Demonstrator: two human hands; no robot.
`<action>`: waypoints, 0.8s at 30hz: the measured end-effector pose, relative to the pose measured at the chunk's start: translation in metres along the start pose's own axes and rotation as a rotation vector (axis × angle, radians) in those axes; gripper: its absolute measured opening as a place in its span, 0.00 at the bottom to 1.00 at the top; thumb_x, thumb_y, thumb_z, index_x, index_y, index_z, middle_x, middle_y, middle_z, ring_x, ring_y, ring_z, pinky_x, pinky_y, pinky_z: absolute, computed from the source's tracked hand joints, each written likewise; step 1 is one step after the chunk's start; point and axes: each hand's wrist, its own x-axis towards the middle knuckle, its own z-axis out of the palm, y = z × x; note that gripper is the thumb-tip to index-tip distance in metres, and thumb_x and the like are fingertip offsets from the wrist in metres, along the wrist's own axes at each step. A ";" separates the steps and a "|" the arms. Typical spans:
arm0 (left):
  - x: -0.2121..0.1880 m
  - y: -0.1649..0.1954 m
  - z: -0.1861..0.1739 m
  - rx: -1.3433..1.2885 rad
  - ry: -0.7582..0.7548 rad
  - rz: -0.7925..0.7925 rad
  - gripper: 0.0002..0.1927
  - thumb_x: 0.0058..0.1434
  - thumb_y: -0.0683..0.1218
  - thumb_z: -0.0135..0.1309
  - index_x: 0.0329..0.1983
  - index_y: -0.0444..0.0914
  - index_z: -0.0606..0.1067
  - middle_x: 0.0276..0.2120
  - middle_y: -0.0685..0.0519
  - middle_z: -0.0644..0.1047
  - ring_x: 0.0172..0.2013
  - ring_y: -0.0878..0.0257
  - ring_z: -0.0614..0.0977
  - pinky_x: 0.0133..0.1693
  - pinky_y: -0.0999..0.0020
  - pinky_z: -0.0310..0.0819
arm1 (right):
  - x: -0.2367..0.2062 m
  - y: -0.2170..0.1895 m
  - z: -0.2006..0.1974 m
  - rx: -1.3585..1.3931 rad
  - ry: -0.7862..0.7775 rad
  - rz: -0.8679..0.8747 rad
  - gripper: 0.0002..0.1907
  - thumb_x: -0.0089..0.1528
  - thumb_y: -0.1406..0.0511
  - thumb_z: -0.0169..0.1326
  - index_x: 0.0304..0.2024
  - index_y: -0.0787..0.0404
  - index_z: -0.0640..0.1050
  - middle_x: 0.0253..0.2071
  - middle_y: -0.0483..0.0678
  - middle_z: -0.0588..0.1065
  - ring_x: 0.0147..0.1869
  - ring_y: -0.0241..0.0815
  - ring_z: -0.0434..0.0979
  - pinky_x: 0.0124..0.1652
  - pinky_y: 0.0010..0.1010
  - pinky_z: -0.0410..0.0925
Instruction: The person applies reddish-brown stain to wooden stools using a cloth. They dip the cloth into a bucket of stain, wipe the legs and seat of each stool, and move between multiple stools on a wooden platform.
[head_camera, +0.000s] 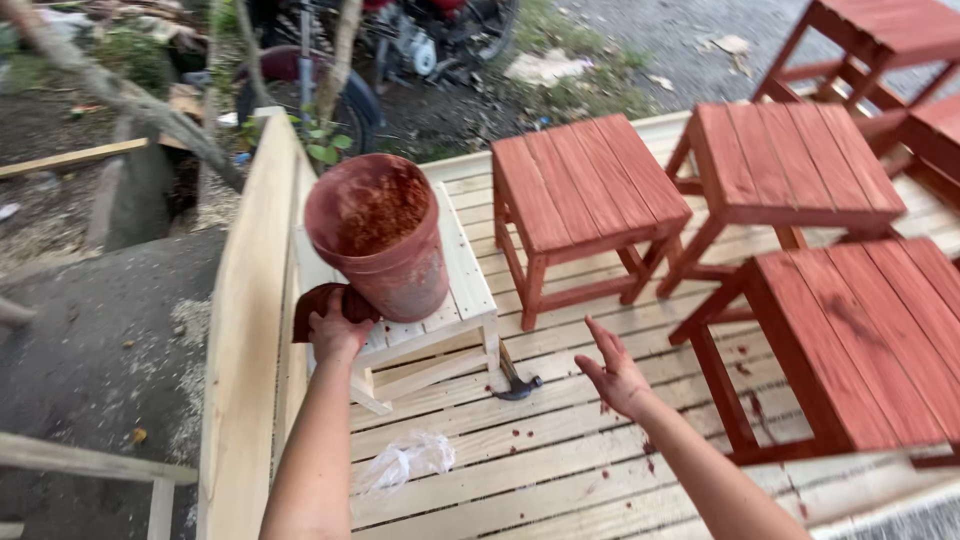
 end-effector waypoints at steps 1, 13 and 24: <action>0.002 -0.005 0.005 -0.005 0.052 0.083 0.48 0.52 0.59 0.68 0.74 0.64 0.58 0.67 0.34 0.59 0.62 0.34 0.68 0.59 0.45 0.71 | -0.005 0.000 -0.002 0.117 -0.050 0.196 0.42 0.67 0.57 0.57 0.79 0.43 0.53 0.72 0.55 0.60 0.60 0.59 0.71 0.40 0.38 0.72; -0.077 -0.020 0.110 -1.173 -0.094 0.337 0.22 0.62 0.40 0.56 0.57 0.38 0.64 0.51 0.51 0.73 0.47 0.61 0.78 0.47 0.61 0.79 | -0.026 0.012 -0.045 0.508 -0.042 0.365 0.30 0.67 0.55 0.53 0.72 0.51 0.66 0.69 0.52 0.68 0.68 0.44 0.72 0.61 0.33 0.68; -0.305 0.217 0.221 -1.387 -1.035 0.733 0.25 0.60 0.41 0.59 0.60 0.38 0.68 0.50 0.50 0.78 0.50 0.62 0.81 0.53 0.66 0.79 | -0.069 0.081 -0.181 1.273 -0.010 0.702 0.38 0.65 0.37 0.37 0.72 0.44 0.67 0.64 0.54 0.71 0.57 0.54 0.73 0.45 0.46 0.61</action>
